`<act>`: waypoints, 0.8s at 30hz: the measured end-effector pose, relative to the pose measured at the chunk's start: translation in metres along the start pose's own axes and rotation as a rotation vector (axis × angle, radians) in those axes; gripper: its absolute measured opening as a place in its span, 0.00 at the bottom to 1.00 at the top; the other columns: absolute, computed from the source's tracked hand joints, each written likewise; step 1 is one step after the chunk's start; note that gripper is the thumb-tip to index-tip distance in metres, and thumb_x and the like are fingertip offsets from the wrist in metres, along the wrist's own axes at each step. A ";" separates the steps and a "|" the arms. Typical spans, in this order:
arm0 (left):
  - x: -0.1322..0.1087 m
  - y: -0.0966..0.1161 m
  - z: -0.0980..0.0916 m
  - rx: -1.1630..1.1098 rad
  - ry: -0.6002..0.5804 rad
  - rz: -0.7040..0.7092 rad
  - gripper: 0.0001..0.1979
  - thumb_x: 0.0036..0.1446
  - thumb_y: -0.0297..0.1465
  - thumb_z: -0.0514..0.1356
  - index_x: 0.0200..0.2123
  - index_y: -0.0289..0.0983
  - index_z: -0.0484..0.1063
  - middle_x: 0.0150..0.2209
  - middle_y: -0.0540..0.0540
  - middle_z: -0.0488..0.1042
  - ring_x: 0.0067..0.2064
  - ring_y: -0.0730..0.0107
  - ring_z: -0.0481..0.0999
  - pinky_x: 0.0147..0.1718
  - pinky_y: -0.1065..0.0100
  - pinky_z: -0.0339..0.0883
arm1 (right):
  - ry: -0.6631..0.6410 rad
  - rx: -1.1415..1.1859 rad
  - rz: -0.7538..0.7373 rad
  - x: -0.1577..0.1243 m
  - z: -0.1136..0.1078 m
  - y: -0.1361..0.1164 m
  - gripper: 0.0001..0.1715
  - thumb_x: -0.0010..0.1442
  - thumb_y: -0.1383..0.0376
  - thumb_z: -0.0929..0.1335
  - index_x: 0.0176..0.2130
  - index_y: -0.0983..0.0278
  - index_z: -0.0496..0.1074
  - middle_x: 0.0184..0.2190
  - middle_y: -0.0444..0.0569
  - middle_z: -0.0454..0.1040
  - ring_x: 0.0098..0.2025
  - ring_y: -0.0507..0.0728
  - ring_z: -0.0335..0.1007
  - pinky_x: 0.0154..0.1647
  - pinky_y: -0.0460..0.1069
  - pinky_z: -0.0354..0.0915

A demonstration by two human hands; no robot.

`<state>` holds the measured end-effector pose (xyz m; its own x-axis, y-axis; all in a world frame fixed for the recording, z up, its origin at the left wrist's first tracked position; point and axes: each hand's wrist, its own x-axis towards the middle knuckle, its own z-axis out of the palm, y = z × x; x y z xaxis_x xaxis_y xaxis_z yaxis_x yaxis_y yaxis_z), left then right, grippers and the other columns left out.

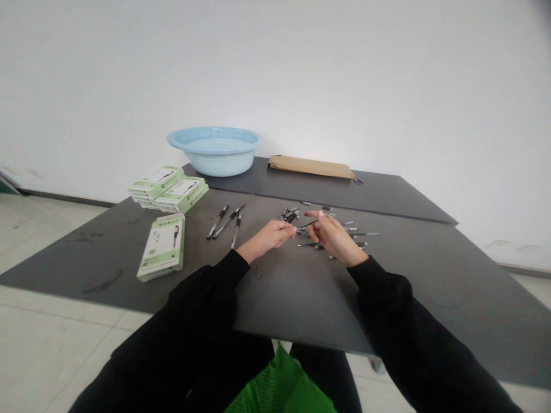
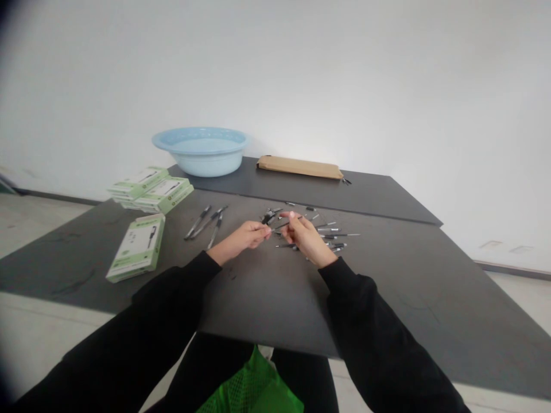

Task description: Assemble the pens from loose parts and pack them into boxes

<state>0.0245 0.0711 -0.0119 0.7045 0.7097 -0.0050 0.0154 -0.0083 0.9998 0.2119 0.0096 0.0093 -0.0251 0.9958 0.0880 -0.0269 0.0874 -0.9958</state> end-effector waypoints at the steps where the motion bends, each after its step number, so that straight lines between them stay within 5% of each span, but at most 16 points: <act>1: -0.001 -0.001 0.003 0.015 -0.054 -0.011 0.21 0.53 0.47 0.62 0.27 0.34 0.67 0.16 0.59 0.52 0.17 0.83 0.48 0.17 0.75 0.41 | -0.003 0.042 0.009 0.000 0.001 0.000 0.33 0.56 0.38 0.63 0.38 0.64 0.70 0.19 0.41 0.65 0.19 0.50 0.56 0.22 0.47 0.51; 4: -0.001 -0.002 0.007 -0.004 -0.161 -0.020 0.20 0.56 0.47 0.60 0.32 0.35 0.67 0.18 0.59 0.51 0.18 0.82 0.48 0.17 0.75 0.42 | 0.150 0.067 -0.061 0.001 -0.006 -0.005 0.30 0.56 0.40 0.65 0.27 0.63 0.68 0.16 0.42 0.64 0.18 0.50 0.58 0.21 0.46 0.54; 9: -0.002 -0.002 0.004 -0.067 -0.280 -0.073 0.20 0.61 0.48 0.54 0.35 0.35 0.67 0.19 0.59 0.49 0.17 0.81 0.46 0.15 0.75 0.39 | 0.375 0.176 -0.287 0.001 -0.031 -0.019 0.24 0.59 0.46 0.66 0.24 0.62 0.66 0.16 0.41 0.63 0.18 0.49 0.58 0.20 0.46 0.54; 24: -0.002 -0.004 -0.002 -0.118 -0.362 -0.091 0.20 0.60 0.46 0.56 0.30 0.32 0.68 0.16 0.59 0.49 0.16 0.82 0.44 0.14 0.76 0.38 | 0.311 0.175 -0.271 -0.003 -0.031 -0.023 0.24 0.57 0.48 0.69 0.22 0.62 0.66 0.16 0.40 0.62 0.16 0.49 0.59 0.18 0.46 0.55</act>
<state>0.0215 0.0708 -0.0159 0.9090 0.4095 -0.0779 0.0222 0.1390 0.9900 0.2433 0.0059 0.0312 0.3069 0.9010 0.3066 -0.1606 0.3665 -0.9164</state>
